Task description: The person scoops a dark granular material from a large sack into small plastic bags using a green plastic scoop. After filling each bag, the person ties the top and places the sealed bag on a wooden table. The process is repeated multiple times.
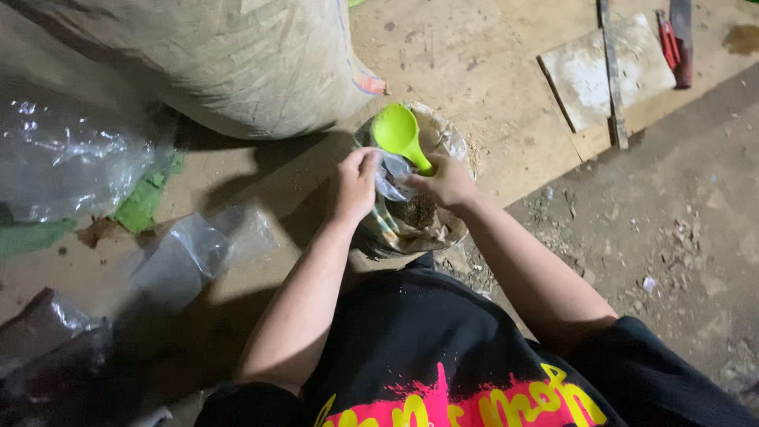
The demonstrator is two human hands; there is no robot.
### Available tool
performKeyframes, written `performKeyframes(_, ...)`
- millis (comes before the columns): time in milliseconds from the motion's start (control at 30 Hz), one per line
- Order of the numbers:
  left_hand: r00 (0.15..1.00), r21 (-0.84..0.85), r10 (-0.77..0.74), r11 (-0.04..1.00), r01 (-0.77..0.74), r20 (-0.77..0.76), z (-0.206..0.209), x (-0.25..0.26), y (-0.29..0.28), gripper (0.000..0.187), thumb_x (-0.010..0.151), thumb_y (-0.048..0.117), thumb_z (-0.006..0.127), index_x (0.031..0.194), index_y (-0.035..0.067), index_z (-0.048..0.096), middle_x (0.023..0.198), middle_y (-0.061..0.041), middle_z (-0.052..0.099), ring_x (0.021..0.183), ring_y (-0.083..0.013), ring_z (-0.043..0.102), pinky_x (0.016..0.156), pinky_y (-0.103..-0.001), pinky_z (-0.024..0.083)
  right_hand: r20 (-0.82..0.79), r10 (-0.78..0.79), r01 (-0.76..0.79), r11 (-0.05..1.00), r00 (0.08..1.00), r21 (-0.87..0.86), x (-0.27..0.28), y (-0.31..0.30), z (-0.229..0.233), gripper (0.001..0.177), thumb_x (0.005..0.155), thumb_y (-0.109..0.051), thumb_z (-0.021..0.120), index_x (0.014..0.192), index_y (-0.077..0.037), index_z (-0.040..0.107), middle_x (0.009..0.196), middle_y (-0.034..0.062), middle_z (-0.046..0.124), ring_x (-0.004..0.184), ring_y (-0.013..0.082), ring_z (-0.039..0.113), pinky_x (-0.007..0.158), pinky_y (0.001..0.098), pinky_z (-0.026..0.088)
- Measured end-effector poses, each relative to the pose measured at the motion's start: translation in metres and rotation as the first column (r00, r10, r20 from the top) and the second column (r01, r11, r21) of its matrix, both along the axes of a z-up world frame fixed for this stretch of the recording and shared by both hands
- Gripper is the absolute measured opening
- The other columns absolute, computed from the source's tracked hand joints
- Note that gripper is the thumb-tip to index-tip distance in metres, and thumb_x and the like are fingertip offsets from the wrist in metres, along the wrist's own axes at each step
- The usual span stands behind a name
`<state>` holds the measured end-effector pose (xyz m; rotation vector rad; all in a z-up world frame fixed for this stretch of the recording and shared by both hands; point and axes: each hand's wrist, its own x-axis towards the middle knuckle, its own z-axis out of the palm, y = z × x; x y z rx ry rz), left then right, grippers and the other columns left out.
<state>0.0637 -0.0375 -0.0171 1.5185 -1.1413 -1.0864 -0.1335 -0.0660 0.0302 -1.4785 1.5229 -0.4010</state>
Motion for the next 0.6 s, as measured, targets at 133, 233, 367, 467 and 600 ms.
performKeyframes(133, 0.986, 0.016, -0.104, 0.995, 0.103, 0.129, 0.029, 0.0, -0.004, 0.033, 0.086, 0.028, 0.076, 0.113, 0.008, 0.073, 0.073, -0.005, 0.069, 0.066, -0.0132, 0.064, 0.063, -0.032, 0.052, 0.004, -0.167, 0.166, 0.983, 0.986, 0.082, 0.006, -0.001, -0.007, 0.028, 0.09, -0.024, 0.074, 0.109, -0.003, 0.077, 0.09, 0.0076, 0.078, 0.077, 0.0145, 0.07, 0.07, 0.0319, 0.056)
performKeyframes(233, 0.951, 0.129, -0.157, 0.984, 0.126, 0.267, 0.04, 0.003, 0.003, 0.035, 0.083, 0.027, 0.076, 0.114, 0.012, 0.071, 0.074, -0.005, 0.072, 0.066, -0.017, 0.069, 0.063, -0.034, 0.053, 0.109, -0.277, 0.272, 0.96, 0.955, 0.06, -0.008, 0.009, -0.003, 0.023, 0.094, -0.016, 0.069, 0.113, -0.004, 0.074, 0.091, 0.0057, 0.078, 0.077, 0.0139, 0.069, 0.07, 0.03, 0.056)
performKeyframes(367, 0.876, 0.074, -0.159, 0.987, 0.14, 0.455, 0.052, 0.008, 0.01, 0.02, 0.085, 0.025, 0.075, 0.102, 0.016, 0.076, 0.083, -0.006, 0.078, 0.074, -0.0232, 0.075, 0.07, -0.038, 0.056, -0.01, -0.265, 0.264, 0.963, 0.964, -0.055, -0.019, 0.015, 0.008, 0.023, 0.095, -0.016, 0.074, 0.112, 0.0, 0.074, 0.088, 0.008, 0.073, 0.074, 0.0133, 0.063, 0.068, 0.0301, 0.054)
performKeyframes(467, 0.826, -0.132, -0.095, 0.971, 0.201, 0.556, 0.061, 0.005, 0.016, 0.02, 0.085, 0.022, 0.076, 0.104, 0.016, 0.077, 0.089, -0.01, 0.077, 0.08, -0.0288, 0.075, 0.073, -0.041, 0.057, 0.284, -0.126, 0.182, 0.967, 0.951, -0.179, -0.016, 0.023, 0.015, 0.027, 0.095, -0.011, 0.07, 0.12, -0.001, 0.069, 0.094, 0.001, 0.075, 0.082, 0.0074, 0.069, 0.076, 0.0257, 0.058)
performKeyframes(600, 0.843, -0.271, -0.077, 0.928, 0.256, 0.532, 0.07, 0.0, 0.021, 0.025, 0.082, 0.025, 0.078, 0.103, 0.01, 0.076, 0.091, -0.016, 0.074, 0.08, -0.034, 0.072, 0.068, -0.043, 0.056, 0.131, -0.172, 0.179, 0.983, 0.976, -0.045, -0.01, 0.033, 0.028, 0.021, 0.094, -0.012, 0.072, 0.112, -0.002, 0.067, 0.075, 0.0016, 0.064, 0.064, 0.0121, 0.059, 0.057, 0.0301, 0.049)
